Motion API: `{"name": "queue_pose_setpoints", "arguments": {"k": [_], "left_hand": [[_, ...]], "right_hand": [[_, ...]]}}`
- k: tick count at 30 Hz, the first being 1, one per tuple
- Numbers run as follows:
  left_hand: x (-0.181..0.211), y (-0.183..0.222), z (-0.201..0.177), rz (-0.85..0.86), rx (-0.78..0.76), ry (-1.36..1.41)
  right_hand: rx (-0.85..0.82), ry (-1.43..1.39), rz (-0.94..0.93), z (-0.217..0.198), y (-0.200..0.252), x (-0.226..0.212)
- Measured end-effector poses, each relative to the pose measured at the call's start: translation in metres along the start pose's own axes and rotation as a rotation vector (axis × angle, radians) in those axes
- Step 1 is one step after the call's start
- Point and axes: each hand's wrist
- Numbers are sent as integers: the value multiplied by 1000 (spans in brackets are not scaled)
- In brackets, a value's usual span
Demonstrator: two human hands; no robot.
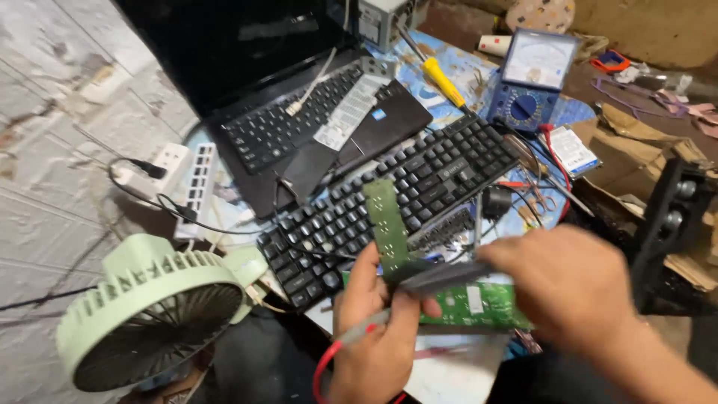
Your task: Testing and inspecting electronic circuit boards using a multimeter and tweezers on a repair bench.
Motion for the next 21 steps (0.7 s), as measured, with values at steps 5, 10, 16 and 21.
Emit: {"name": "queue_pose_setpoints", "arguments": {"k": [5, 10, 16, 21], "left_hand": [[9, -1, 0, -63, -23, 76], [15, 5, -1, 34, -57, 7], [22, 6, 1, -115, -27, 20], [11, 10, -4, -14, -77, 122]], "right_hand": [[-41, 264, 151, 3, 11, 7], [-31, 328, 65, 24, 13, 34], [-45, 321, 196, 61, -30, 64], [43, 101, 51, 115, -53, 73]]}}
Point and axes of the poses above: each hand's wrist, its own y-axis away from the middle knuckle, its own z-axis out of the palm, x = y × z, and after that the axes turned 11 degrees about y, right-handed
